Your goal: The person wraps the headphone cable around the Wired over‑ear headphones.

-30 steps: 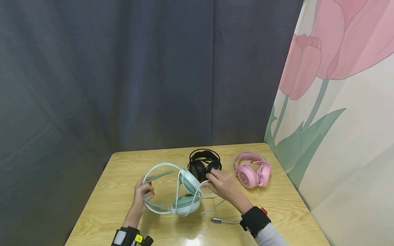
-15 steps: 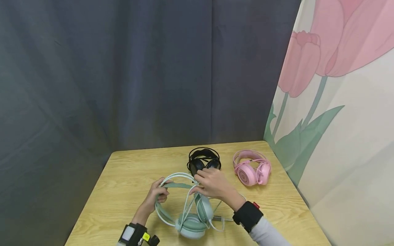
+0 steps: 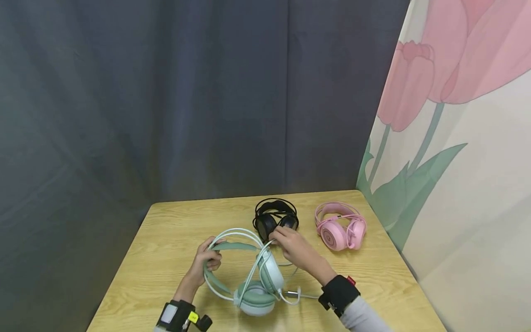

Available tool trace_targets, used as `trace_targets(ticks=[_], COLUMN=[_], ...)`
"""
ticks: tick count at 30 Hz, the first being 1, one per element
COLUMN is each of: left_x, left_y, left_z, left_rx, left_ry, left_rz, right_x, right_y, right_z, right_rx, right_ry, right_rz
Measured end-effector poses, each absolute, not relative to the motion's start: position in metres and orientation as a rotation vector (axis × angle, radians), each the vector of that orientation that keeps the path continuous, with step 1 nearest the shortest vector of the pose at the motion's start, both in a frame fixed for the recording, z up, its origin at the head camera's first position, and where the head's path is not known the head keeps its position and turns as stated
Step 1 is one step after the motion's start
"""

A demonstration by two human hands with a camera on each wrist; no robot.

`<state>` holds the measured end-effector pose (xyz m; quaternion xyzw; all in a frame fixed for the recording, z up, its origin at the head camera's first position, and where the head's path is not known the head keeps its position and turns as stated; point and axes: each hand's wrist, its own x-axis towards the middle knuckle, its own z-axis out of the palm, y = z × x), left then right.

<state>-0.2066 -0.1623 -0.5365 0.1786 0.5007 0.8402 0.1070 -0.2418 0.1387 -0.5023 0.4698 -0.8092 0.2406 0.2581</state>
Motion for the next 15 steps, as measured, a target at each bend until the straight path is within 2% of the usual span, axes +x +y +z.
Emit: trace_targets(ticks=[7, 15], left_x=[-0.209, -0.211], left_y=[-0.166, -0.169], left_z=[-0.538, -0.540], left_rx=[0.625, 0.644], left_ry=[1.118, 0.889], left_rz=[2.610, 2.715], right_x=[-0.244, -0.251], right_y=[0.144, 0.141], right_z=[-0.508, -0.517], right_rx=[1.095, 1.237], right_ry=[-2.263, -2.242], right_rz=[0.861, 0.984])
